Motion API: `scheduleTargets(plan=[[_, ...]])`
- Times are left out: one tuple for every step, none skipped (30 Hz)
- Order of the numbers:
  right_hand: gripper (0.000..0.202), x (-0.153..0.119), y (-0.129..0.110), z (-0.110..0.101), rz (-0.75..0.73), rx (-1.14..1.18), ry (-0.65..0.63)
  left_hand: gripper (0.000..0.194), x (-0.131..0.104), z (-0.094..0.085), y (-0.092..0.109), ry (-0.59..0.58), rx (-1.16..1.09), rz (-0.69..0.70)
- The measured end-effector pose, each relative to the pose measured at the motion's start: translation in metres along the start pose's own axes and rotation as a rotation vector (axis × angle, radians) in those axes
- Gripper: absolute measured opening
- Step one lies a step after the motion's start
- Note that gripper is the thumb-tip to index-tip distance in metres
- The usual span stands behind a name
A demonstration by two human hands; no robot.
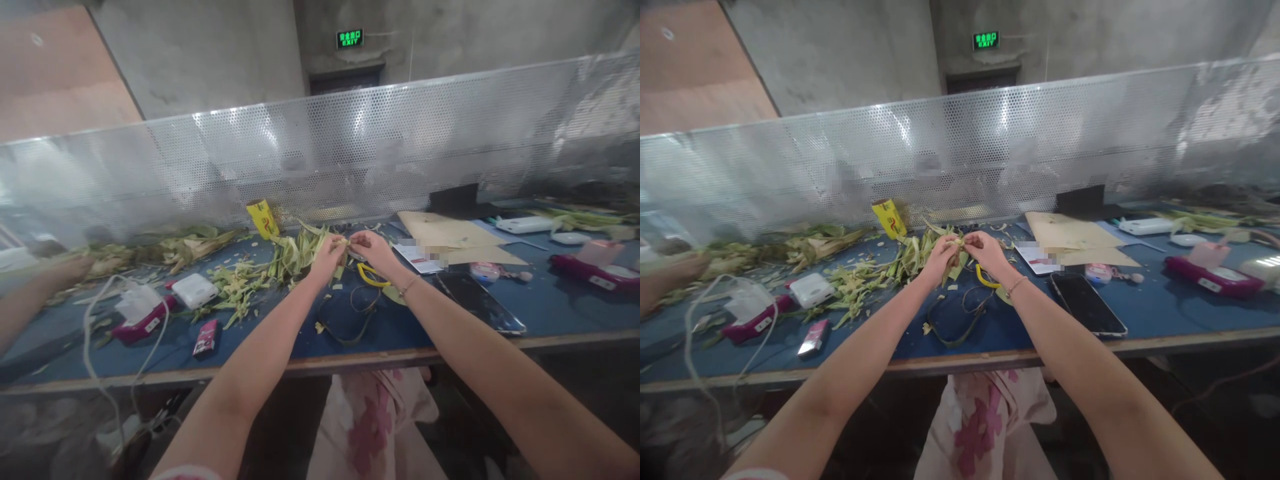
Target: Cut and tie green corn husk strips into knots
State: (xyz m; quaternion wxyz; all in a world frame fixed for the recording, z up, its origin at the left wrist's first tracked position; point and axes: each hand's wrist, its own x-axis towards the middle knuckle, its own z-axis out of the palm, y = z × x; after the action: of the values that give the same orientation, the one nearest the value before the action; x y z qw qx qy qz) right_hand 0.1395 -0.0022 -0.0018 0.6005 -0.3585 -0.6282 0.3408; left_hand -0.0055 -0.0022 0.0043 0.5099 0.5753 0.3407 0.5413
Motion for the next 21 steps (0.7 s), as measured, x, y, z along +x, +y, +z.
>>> scheduleTargets(plan=[[0.022, 0.001, 0.000, -0.001, -0.013, -0.028, 0.007, 0.015, 0.001, -0.001, 0.001, 0.009, 0.037, 0.030], [0.022, 0.001, 0.000, -0.002, -0.023, -0.057, 0.015, 0.012, 0.002, -0.002, 0.002, 0.021, 0.090, 0.067], [0.022, 0.001, -0.001, -0.002, -0.030, -0.082, 0.023, 0.010, 0.003, -0.003, 0.004, 0.038, 0.146, 0.096], [0.022, 0.001, -0.003, -0.003, -0.036, -0.097, 0.028, 0.009, 0.003, -0.005, 0.006, 0.054, 0.193, 0.116], [0.022, 0.000, -0.004, -0.003, -0.038, -0.105, 0.030, 0.008, 0.004, -0.007, 0.008, 0.062, 0.217, 0.128], [0.022, 0.000, -0.006, -0.003, -0.040, -0.109, 0.030, 0.008, 0.004, -0.008, 0.010, 0.067, 0.218, 0.129], [0.022, -0.001, -0.008, -0.003, -0.043, -0.113, 0.028, 0.008, 0.004, -0.009, 0.012, 0.067, 0.199, 0.118], [0.022, -0.001, -0.010, -0.003, -0.046, -0.119, 0.024, 0.009, 0.003, -0.010, 0.015, 0.064, 0.167, 0.099], [0.022, -0.001, -0.011, -0.003, -0.048, -0.128, 0.018, 0.010, 0.002, -0.010, 0.017, 0.060, 0.131, 0.077], [0.022, -0.002, -0.013, -0.003, -0.051, -0.137, 0.014, 0.011, 0.001, -0.010, 0.020, 0.051, 0.098, 0.052], [0.022, -0.002, -0.014, -0.003, -0.050, -0.145, 0.012, 0.012, 0.000, -0.009, 0.023, 0.042, 0.071, 0.028], [0.023, -0.003, -0.015, -0.003, -0.046, -0.151, 0.010, 0.013, -0.001, -0.009, 0.025, 0.031, 0.051, 0.001], [0.023, -0.003, -0.016, -0.004, -0.037, -0.156, 0.006, 0.014, -0.003, -0.009, 0.028, 0.017, 0.033, -0.034], [0.022, -0.004, -0.018, -0.004, -0.027, -0.160, 0.004, 0.016, -0.004, -0.009, 0.030, 0.003, 0.015, -0.070], [0.022, -0.004, -0.020, -0.004, -0.016, -0.162, 0.002, 0.017, -0.004, -0.009, 0.032, -0.018, -0.003, -0.112], [0.021, -0.005, -0.021, -0.004, -0.008, -0.163, 0.001, 0.018, -0.005, -0.010, 0.034, -0.038, -0.022, -0.149], [0.020, -0.006, -0.023, -0.004, -0.002, -0.163, -0.001, 0.019, -0.005, -0.011, 0.035, -0.055, -0.041, -0.183], [0.019, -0.006, -0.025, -0.004, 0.001, -0.160, 0.001, 0.021, -0.005, -0.012, 0.036, -0.072, -0.058, -0.215], [0.019, -0.007, -0.026, -0.003, 0.004, -0.156, 0.003, 0.021, -0.005, -0.014, 0.036, -0.085, -0.074, -0.245], [0.018, -0.007, -0.027, -0.003, 0.008, -0.151, 0.001, 0.022, -0.004, -0.015, 0.036, -0.093, -0.088, -0.272], [0.017, -0.007, -0.027, -0.003, 0.011, -0.147, -0.003, 0.023, -0.004, -0.016, 0.036, -0.105, -0.099, -0.300]])
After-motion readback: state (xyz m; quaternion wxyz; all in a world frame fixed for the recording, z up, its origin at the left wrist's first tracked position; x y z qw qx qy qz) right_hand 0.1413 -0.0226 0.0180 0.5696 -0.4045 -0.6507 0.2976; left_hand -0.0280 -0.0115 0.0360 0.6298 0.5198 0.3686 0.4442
